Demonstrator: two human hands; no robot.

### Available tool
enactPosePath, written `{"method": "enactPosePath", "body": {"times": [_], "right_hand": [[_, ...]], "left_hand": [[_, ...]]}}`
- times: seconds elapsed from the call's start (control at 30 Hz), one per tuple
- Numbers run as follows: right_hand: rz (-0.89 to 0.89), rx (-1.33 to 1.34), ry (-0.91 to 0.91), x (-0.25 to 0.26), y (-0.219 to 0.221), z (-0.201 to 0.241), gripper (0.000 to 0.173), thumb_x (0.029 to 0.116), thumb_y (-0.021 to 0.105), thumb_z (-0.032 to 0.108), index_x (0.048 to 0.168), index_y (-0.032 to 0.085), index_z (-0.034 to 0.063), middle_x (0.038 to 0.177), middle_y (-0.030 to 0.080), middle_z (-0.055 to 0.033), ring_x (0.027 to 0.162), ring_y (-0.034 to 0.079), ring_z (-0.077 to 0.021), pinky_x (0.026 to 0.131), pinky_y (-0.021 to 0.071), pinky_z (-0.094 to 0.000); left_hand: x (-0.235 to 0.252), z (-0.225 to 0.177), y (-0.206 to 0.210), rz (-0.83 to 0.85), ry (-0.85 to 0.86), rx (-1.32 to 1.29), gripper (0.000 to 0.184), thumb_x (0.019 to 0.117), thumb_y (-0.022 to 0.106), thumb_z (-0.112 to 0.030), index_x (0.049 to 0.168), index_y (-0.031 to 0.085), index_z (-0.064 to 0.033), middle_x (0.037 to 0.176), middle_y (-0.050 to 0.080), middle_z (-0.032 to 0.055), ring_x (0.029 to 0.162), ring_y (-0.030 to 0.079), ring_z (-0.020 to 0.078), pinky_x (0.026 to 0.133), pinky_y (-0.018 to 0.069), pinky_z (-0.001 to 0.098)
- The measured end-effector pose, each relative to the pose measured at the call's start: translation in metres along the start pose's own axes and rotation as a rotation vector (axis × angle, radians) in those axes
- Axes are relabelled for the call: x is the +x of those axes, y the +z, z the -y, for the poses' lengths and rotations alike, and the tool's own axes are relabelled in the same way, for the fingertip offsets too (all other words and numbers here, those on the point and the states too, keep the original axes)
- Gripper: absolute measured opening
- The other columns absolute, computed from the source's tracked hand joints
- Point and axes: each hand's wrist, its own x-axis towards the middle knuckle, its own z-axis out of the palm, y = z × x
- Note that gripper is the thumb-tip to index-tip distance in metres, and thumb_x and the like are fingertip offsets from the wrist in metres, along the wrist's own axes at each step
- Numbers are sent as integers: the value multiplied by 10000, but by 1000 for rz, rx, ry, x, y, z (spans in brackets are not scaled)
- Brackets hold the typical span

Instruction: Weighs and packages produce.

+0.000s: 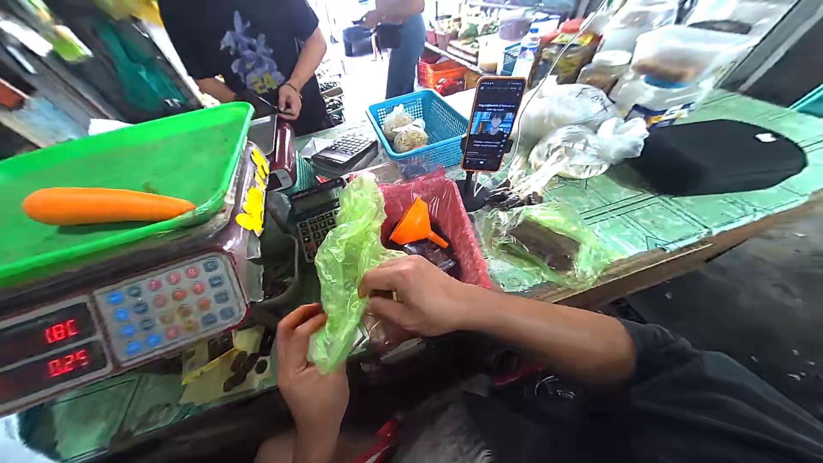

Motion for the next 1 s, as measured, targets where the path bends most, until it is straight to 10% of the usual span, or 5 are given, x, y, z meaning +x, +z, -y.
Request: {"method": "enactPosePath", "body": {"times": [0.33,0.6,0.73,0.9,1.0], "right_hand": [[-118,65,258,-16,-10,-18,239,1042,550,224,1106,696,47,991,706,-88,901,671,-163,840,554,-361],[-127,757,192,-21,10,-15,119,932,529,-11,1007,619,7,899,651,-51,772,640,-77,699,555,-264],[-87,575,252,-31,9,-23,69,937,589,55,943,650,22,838,670,-48,774,649,-79,719,554,-297],[-99,111,3,-27,23,-27,411,859,775,186,1184,683,-48,1133,723,-197,1113,685,-276,1004,532,-473],[41,67,79,-11,24,-19,263,898,724,187,1054,705,-23,1001,720,-182,994,697,-307,885,550,-521]], "left_hand": [[1,-5,-7,-159,-571,-1049,251,971,598,-300,1157,650,-140,1064,740,74,1024,727,201,861,620,422],[-6,2,10,-164,-456,-417,233,925,495,77,1049,605,-87,904,726,-51,859,715,58,774,624,264],[-6,19,-20,-27,-533,-919,179,1042,516,-206,1109,669,-140,1057,753,118,999,746,258,896,619,432],[-19,-5,2,303,-178,-201,916,750,820,-621,1447,463,-145,1371,594,-18,1250,583,114,1030,522,318],[-19,-12,21,64,-116,-88,395,859,789,-316,1192,692,-127,1233,646,-18,1136,625,91,948,558,266]]}}
